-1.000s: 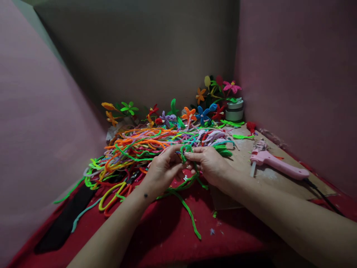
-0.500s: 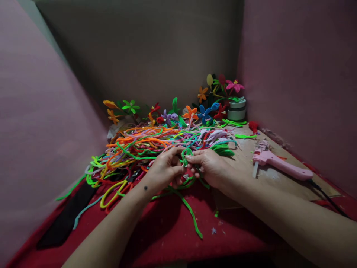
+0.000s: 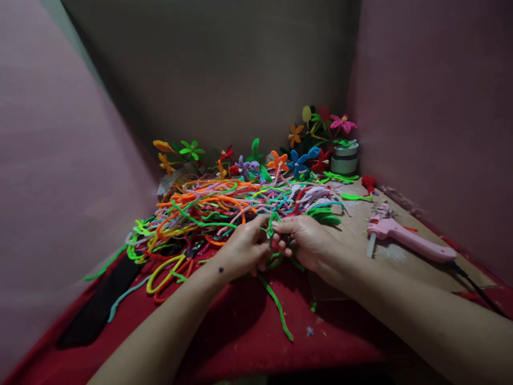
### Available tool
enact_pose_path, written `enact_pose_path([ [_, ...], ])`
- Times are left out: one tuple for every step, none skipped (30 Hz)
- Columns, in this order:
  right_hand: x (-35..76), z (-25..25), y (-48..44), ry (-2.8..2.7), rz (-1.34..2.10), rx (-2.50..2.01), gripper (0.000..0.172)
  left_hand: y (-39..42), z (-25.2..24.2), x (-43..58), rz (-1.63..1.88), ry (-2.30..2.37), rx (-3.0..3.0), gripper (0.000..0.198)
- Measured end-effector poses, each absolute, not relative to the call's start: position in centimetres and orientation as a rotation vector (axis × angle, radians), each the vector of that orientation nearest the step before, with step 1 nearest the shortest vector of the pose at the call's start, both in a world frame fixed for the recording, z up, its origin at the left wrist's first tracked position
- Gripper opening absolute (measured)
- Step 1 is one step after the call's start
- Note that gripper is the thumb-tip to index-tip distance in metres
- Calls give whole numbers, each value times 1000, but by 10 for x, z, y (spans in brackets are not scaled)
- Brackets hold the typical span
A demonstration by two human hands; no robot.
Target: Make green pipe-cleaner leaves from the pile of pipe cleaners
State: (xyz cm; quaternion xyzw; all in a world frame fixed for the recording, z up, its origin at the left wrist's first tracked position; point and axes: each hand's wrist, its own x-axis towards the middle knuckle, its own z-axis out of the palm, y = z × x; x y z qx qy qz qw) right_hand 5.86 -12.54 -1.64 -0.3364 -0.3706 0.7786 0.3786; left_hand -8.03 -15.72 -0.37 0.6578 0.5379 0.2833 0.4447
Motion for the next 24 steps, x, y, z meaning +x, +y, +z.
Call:
enact_pose_path([
  [59,-16,-125,-959,1973,-851,14,-157,-2,-82,694,1325,1613,38],
  [60,-16,-125,-983,1943,-845,13,-157,0,-83,680,1315,1597,38],
  [60,-15,-124,-1013,1911,-844,13,-157,3,-84,661,1300,1576,35],
  [60,-15,-124,-1038,1876,-841,14,-156,5,-84,640,1272,1544,31],
  [60,-15,-123,-1062,1840,-831,15,-156,7,-84,635,1232,1501,27],
  [60,-16,-123,-1076,1812,-816,16,-156,9,-84,658,1185,1445,25],
  [60,-16,-123,-1079,1791,-799,17,-156,9,-83,705,1131,1379,26],
  [60,-17,-123,-1075,1775,-788,18,-155,9,-82,756,1075,1309,28],
  [60,-17,-123,-1067,1761,-781,19,-155,8,-81,806,1023,1243,29],
  [60,-18,-123,-1062,1749,-779,20,-155,7,-80,853,982,1189,29],
  [60,-18,-124,-1062,1740,-779,20,-154,5,-79,902,961,1152,28],
  [60,-18,-124,-1065,1729,-783,20,-154,3,-77,939,955,1137,26],
  [60,-18,-125,-1075,1715,-789,20,-154,0,-76,974,965,1141,24],
  [60,-18,-126,-1088,1700,-796,20,-154,-2,-75,1002,984,1156,22],
  [61,-18,-126,-1103,1685,-802,20,-154,-3,-74,1020,1012,1173,21],
  [61,-18,-127,-1116,1669,-809,21,-154,-4,-73,1026,1047,1184,20],
  [61,-17,-127,-1128,1648,-814,22,-154,-4,-72,1026,1087,1192,20],
  [61,-16,-128,-1144,1631,-817,22,-154,-3,-71,1025,1127,1198,20],
  [61,-16,-128,-1161,1612,-818,22,-155,-2,-70,1029,1161,1204,21],
  [61,-15,-128,-1179,1589,-821,23,-155,0,-70,1032,1182,1214,21],
  [61,-15,-128,-1194,1561,-825,22,-155,2,-70,1042,1189,1227,22],
  [61,-14,-128,-1208,1532,-826,23,-156,3,-69,1055,1182,1240,21],
  [61,-14,-128,-1221,1509,-826,23,-156,4,-70,1066,1169,1247,20],
  [61,-14,-128,-1233,1487,-829,23,-156,5,-70,1074,1159,1252,19],
])
